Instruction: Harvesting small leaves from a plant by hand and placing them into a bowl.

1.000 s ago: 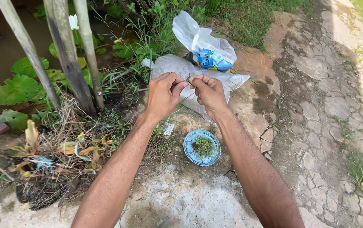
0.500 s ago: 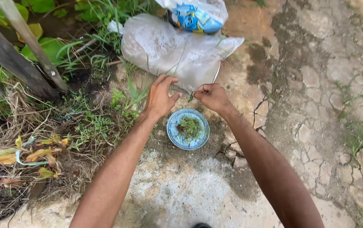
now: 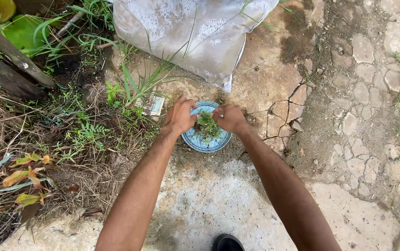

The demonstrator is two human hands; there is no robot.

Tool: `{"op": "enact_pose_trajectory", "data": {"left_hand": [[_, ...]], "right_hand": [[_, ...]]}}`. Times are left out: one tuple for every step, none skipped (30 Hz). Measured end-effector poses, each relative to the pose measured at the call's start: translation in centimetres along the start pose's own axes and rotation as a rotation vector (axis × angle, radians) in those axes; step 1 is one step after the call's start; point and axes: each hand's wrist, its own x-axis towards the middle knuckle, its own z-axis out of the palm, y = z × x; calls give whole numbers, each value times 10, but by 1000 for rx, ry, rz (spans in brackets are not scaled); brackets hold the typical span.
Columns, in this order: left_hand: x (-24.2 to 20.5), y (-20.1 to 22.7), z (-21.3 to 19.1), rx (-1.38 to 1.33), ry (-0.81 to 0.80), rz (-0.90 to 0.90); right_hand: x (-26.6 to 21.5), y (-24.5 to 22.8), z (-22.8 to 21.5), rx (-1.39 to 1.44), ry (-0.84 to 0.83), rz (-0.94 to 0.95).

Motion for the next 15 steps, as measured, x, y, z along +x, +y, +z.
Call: {"op": "enact_pose_trajectory", "data": {"left_hand": [[-1,-2,-1,0,1,-3],[-3,-3,-2,11,-18,-26],[-3,-4,-4,22,-32,-47],[-2,-6,-5,24,-28,-47],[-2,-9,-6,27,-29,-62],[-3,-11,-6,30,-30,-76],[-5,-10,-12,30,-23,-80],[-9,-10,-17,40,-15,-83],[-13,-9,-22,50,-10,-86],[-16,-11,-25,51,-5,-91],[-18,-12,-28,49,1,-91],[-21,-13,-32,48,8,-92],[-26,-12,-38,49,14,-94],[-33,-10,-45,46,27,-94],[-40,-8,-53,43,43,-94]], "right_hand": [[2,3,3,0,-2,-2],[4,6,7,-105,60,-44],[7,8,8,-210,127,-88],[10,11,8,-210,129,-92],[12,14,8,-197,150,-96],[14,16,9,-183,171,-100],[15,16,8,-185,172,-108],[15,15,8,-154,203,-102],[14,15,9,-123,232,-95],[14,14,9,-124,231,-101],[13,14,8,-104,232,-127],[13,13,8,-85,233,-152],[5,2,4,-85,235,-159],[-4,-9,1,-90,221,-129],[-13,-20,-3,-96,208,-101]]}}
